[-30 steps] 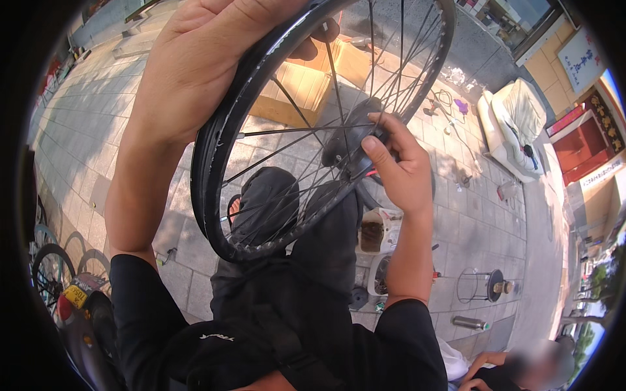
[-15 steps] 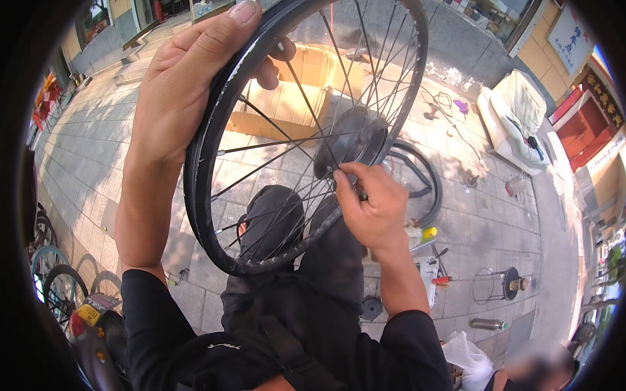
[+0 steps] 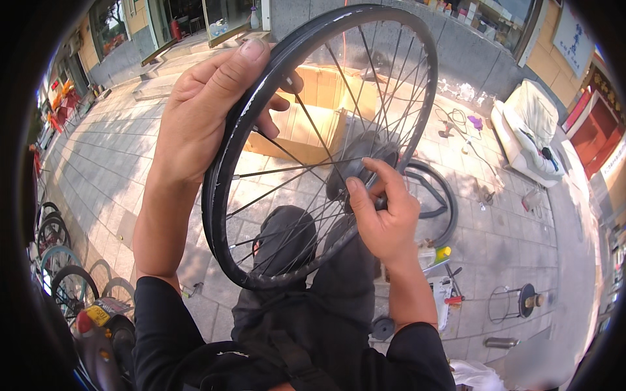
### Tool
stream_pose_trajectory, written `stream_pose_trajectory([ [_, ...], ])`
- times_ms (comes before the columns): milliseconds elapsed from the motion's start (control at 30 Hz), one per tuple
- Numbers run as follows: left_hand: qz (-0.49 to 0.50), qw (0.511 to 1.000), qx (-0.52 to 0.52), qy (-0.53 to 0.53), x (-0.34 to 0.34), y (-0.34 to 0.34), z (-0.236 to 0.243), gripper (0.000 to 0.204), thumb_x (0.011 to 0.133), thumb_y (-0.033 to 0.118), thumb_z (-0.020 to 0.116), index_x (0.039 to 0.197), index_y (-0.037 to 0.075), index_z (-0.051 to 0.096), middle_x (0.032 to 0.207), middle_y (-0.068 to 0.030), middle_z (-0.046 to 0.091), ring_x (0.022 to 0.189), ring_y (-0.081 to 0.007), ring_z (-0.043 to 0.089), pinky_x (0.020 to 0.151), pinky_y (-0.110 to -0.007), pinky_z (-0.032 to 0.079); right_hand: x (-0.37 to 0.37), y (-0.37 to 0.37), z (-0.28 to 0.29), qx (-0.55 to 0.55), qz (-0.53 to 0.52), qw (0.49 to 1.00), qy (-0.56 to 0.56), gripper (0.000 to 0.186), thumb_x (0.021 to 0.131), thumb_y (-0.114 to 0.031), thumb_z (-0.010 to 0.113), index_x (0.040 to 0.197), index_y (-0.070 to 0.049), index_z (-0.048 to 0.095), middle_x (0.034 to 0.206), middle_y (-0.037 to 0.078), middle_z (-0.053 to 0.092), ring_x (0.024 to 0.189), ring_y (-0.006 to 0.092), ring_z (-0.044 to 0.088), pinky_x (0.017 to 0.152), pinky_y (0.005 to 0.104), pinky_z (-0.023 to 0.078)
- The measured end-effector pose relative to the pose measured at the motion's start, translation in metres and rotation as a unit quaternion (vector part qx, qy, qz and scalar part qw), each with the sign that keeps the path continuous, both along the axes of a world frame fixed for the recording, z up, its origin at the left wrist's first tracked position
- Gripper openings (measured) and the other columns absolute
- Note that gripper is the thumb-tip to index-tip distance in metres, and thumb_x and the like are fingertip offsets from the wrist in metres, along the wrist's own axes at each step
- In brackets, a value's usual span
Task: The person sits on the ground and works on a bicycle wheel, repeatedly pressing and adjusting the tire bead along the rim. They rotate the wheel and use both hands to seat the tire, occasionally inspecting the hub and spokes.
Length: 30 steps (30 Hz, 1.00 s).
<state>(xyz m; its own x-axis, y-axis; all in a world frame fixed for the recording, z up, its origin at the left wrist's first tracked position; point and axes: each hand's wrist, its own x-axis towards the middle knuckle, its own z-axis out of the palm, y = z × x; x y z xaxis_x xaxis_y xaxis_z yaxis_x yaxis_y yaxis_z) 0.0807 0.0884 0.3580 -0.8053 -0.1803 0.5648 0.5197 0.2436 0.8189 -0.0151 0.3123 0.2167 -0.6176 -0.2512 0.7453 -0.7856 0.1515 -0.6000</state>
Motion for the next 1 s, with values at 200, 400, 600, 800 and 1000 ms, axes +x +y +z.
stream_pose_trajectory([
  [200,-0.015,1.0,-0.007,0.017,-0.001,0.004,0.001,0.046,0.111,0.041,0.057,0.119,-0.001,0.073,0.102,-0.0137,0.077,0.068,-0.0103,0.07,0.067,-0.023,0.061,-0.009,0.004,0.012,0.06,-0.024,0.998,0.027,0.06,0.083,-0.024,0.091,0.134,-0.003,0.07,0.064,0.004,0.056,0.055,0.0106,0.049,0.054,0.028,0.042],
  [400,0.03,0.998,-0.026,0.039,-0.001,-0.001,0.0,0.045,0.113,0.036,0.052,0.121,-0.004,0.072,0.106,-0.0153,0.075,0.069,-0.011,0.07,0.075,-0.025,0.062,-0.006,0.009,0.014,0.137,-0.038,0.99,0.003,0.07,0.074,-0.032,0.095,0.136,-0.008,0.072,0.08,0.009,0.07,0.057,0.0154,0.053,0.056,0.0308,0.048],
  [600,-0.013,0.998,-0.017,0.053,-0.007,-0.006,0.0,0.046,0.114,0.033,0.049,0.123,-0.007,0.07,0.107,-0.0176,0.075,0.065,-0.0124,0.07,0.079,-0.028,0.063,-0.004,-0.004,0.022,0.09,0.007,0.995,0.043,0.045,0.082,-0.018,0.09,0.123,-0.006,0.076,0.079,0.009,0.069,0.057,0.0174,0.055,0.054,0.0314,0.046],
  [800,-0.056,0.998,0.008,0.04,-0.008,-0.022,-0.005,0.048,0.115,0.032,0.046,0.13,-0.01,0.065,0.099,-0.0173,0.075,0.064,-0.0131,0.068,0.082,-0.031,0.063,-0.01,-0.004,0.032,0.116,0.035,0.987,0.107,0.037,0.083,-0.018,0.088,0.117,-0.009,0.078,0.073,0.007,0.065,0.057,0.023,0.058,0.054,0.033,0.045],
  [1000,-0.054,0.997,0.019,0.041,-0.013,-0.027,-0.003,0.048,0.113,0.037,0.053,0.12,-0.007,0.071,0.097,-0.0145,0.076,0.068,-0.0128,0.07,0.076,-0.031,0.061,-0.019,-0.004,0.015,0.07,0.046,0.993,0.082,0.053,0.08,-0.023,0.091,0.128,-0.007,0.075,0.096,0.01,0.075,0.061,0.0145,0.054,0.058,0.0292,0.048],
])
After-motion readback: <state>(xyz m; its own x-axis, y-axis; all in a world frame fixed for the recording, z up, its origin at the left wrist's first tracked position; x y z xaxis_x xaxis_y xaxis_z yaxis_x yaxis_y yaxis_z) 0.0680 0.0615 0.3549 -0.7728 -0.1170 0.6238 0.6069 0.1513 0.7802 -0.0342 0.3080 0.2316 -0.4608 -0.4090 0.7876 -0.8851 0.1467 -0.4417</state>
